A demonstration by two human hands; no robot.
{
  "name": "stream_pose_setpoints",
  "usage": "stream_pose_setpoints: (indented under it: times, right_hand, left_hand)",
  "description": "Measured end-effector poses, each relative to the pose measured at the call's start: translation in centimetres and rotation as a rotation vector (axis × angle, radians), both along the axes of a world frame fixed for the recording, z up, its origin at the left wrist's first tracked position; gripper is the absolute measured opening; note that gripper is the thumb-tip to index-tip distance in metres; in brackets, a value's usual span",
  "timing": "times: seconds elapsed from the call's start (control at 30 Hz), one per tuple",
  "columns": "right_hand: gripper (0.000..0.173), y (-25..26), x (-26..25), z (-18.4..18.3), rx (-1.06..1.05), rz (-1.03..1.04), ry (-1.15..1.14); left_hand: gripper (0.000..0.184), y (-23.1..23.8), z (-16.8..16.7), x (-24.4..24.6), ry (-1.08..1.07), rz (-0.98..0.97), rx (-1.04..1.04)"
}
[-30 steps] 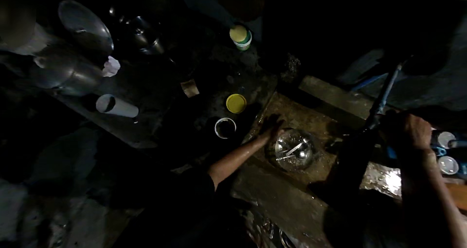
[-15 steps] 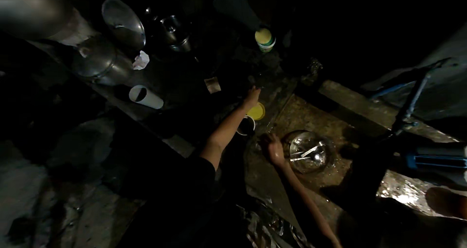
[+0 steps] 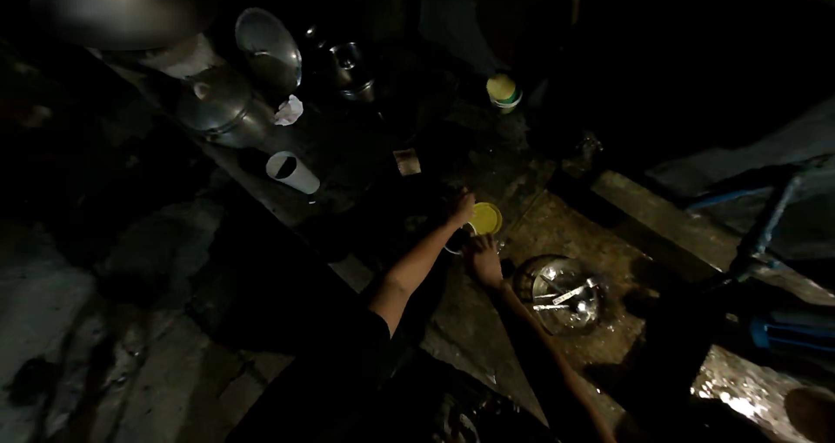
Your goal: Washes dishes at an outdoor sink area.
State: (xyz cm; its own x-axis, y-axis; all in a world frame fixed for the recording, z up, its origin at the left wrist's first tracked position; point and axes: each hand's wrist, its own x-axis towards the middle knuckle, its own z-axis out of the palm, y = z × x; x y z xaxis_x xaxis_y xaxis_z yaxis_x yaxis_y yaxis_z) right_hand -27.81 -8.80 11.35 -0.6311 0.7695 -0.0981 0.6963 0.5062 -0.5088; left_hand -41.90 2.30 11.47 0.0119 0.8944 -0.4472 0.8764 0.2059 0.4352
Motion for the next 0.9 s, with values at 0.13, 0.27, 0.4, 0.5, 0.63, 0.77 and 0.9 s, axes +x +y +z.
stream_pose_setpoints:
  times: [0.13,0.27,0.4,0.5,0.63,0.77,0.9]
  right_hand:
    - [0.027,-1.2,2.6,0.2,0.036,-0.291,0.19]
    - [0.028,-1.4,4.7,-0.1,-0.187,-0.525,0.233]
    - [0.032,-1.9,7.4,-1.8,-0.432,-0.675,0.295]
    - [0.033,-2.6,9.3,-2.9,-0.451,-0.731,0.348]
    - [0.034,-3.6,10.4,-3.0,-0.516,-0.78,0.29]
    - [0.035,-4.1,9.8,-2.1,-0.607,-0.71,0.274]
    - [0.034,-5.0,11.4,-2.0,-0.617,-0.729,0.379]
  left_hand:
    - [0.025,-0.6,0.5,-0.1,-0.297,0.066,0.116]
    - [0.02,-4.3,1.8,-2.9,-0.36,-0.053,0.489]
    - [0.01,-10.0,1.3,-4.4,-0.295,-0.278,0.369]
    - [0.037,-10.2,-0.6,-4.6,-0.358,-0.264,0.452]
    - [0.103,-6.8,-0.6,-1.9,-0.2,-0.27,0.44]
    - [0.097,-4.4,-0.8,-0.1,0.037,-0.427,0.041]
    - [0.091,-6.2,0.5,-0.4,0.096,-0.416,0.044]
